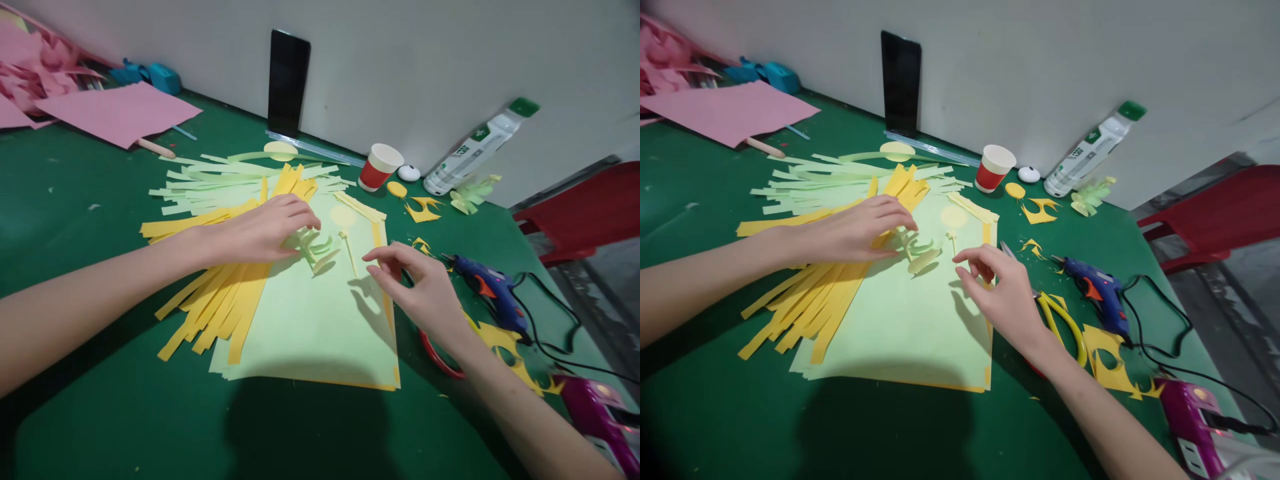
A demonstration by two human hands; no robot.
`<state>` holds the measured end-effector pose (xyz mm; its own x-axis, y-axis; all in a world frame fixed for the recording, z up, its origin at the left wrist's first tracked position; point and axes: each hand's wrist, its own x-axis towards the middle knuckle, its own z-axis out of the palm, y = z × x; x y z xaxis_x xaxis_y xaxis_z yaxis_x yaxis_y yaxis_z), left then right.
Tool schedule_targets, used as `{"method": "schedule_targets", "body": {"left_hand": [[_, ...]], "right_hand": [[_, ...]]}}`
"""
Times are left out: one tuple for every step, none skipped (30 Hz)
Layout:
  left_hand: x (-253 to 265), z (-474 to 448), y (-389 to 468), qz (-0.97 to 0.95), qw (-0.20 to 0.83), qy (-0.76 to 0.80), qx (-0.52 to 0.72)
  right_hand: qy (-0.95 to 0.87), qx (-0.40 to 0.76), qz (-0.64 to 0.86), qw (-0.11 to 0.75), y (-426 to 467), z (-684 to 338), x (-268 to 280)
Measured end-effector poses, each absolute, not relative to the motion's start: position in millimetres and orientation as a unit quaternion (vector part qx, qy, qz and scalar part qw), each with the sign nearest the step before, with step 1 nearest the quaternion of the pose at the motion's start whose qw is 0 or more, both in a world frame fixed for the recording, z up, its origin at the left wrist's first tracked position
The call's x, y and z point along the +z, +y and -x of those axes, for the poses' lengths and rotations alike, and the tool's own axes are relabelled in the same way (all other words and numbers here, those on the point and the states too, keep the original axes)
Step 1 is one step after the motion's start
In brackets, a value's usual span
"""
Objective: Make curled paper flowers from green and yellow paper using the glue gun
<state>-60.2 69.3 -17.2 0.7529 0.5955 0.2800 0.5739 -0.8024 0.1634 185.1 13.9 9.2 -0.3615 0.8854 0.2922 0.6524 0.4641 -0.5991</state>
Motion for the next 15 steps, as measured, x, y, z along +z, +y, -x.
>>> {"method": "schedule_targets", "body": {"left_hand": [[-19,61,72,-0.931,0.048,0.322,0.164],[-20,63,75,-0.929,0.059,0.324,0.166],[-22,64,78,-0.93,0.066,0.321,0.166],[-24,66,80,-0.933,0.068,0.313,0.167],[-26,68,83,-0.935,0.067,0.304,0.169],[-27,69,84,-0.937,0.064,0.297,0.172],[-28,69,85,-0.938,0.057,0.29,0.179],[-28,69,85,-0.939,0.047,0.286,0.187],[-26,69,84,-0.939,0.032,0.282,0.195],[-22,68,82,-0.939,0.01,0.276,0.206],[-17,66,79,-0.937,-0.02,0.271,0.218],[-11,64,75,-0.934,-0.054,0.269,0.229],[-3,62,69,-0.93,-0.091,0.263,0.242],[5,60,63,-0.925,-0.123,0.261,0.249],[14,57,57,-0.922,-0.142,0.258,0.25]], "right_hand": [[-0.805,0.193,0.477,0.296,12,-186,8],[-0.807,0.192,0.474,0.293,11,-187,7],[-0.809,0.192,0.471,0.293,11,-188,5],[-0.811,0.192,0.469,0.292,11,-189,4],[-0.811,0.193,0.467,0.294,11,-190,2],[-0.811,0.195,0.466,0.296,11,-191,0],[-0.811,0.197,0.463,0.298,11,-191,-1],[-0.812,0.197,0.461,0.3,11,-192,-2],[-0.812,0.195,0.46,0.301,11,-192,-2],[-0.812,0.192,0.461,0.302,11,-193,-1],[-0.81,0.189,0.462,0.306,10,-193,1],[-0.806,0.187,0.464,0.315,10,-194,3],[-0.8,0.187,0.465,0.33,8,-195,6],[-0.792,0.189,0.465,0.347,7,-197,10],[-0.784,0.194,0.462,0.365,6,-198,14]]}}
